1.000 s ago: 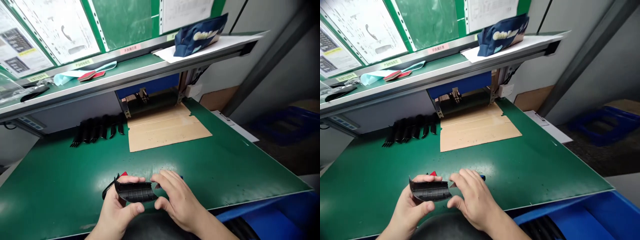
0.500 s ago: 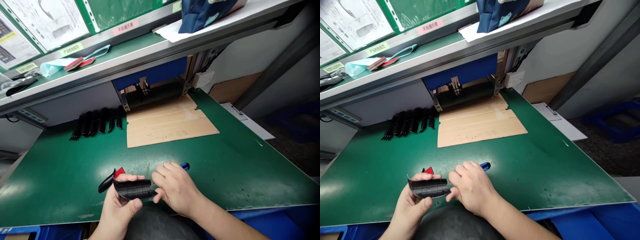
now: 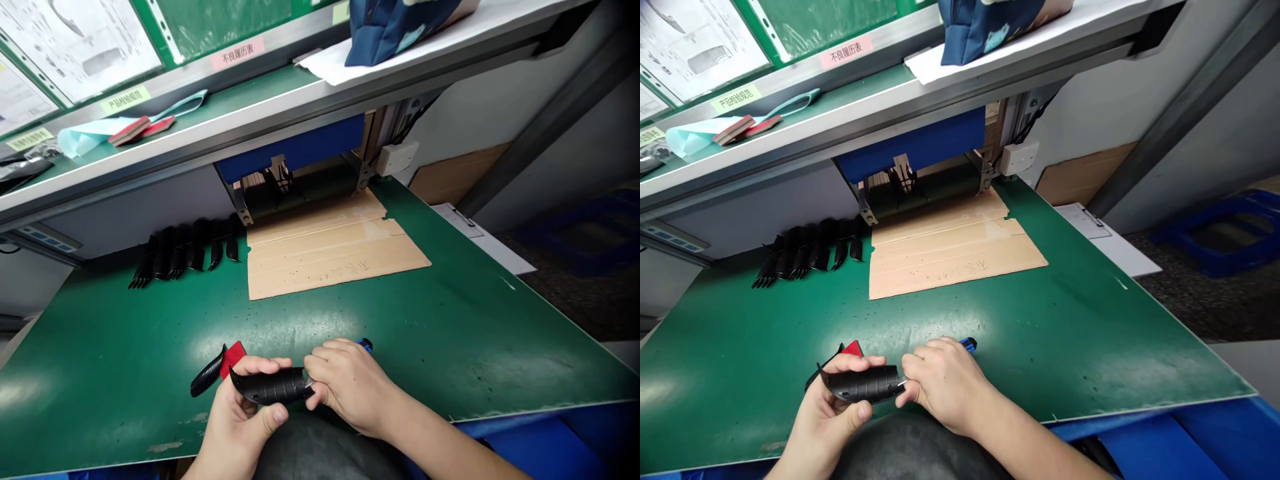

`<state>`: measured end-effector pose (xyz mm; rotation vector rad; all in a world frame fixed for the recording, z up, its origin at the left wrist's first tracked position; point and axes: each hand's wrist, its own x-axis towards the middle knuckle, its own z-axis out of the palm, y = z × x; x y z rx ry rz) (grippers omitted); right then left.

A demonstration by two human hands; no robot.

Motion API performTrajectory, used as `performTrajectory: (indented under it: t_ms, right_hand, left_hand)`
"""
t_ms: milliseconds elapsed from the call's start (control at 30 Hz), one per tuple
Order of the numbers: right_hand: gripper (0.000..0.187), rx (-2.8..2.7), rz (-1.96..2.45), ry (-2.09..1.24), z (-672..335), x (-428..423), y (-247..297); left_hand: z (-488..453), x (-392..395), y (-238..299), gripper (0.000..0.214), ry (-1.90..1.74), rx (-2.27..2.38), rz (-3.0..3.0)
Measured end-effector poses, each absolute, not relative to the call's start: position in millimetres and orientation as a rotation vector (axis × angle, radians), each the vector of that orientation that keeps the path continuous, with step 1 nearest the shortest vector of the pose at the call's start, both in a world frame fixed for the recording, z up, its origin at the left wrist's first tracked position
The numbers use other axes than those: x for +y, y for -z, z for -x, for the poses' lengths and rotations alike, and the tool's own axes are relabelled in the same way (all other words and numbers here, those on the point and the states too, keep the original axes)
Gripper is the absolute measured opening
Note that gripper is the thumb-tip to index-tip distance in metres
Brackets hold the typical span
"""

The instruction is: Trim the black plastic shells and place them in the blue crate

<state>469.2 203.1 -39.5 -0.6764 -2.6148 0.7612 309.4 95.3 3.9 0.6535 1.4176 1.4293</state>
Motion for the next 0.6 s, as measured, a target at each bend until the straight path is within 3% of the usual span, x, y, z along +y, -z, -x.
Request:
performTrajectory:
  t_ms: [167,467,600]
  right_hand:
    - [0.069,-2.341,0.742,-0.954,-464.3,190.8,36.2]
    - [0.072,-2.513,0.847,-0.448,-463.2,171.6,27.8]
    - [0.065,-2.592,0.742,-0.777,-465.4,167.7,31.2]
  left_hand:
    - [-306.6,92.6,-3.9,0.044,-1.481,1.323,-0.564]
    - [-297.4,79.6,-3.5,0.045,-1.450,1.270,-0.615]
    - [-291.9,75.5,0.0,0.046,-1.424,1.330,-0.672]
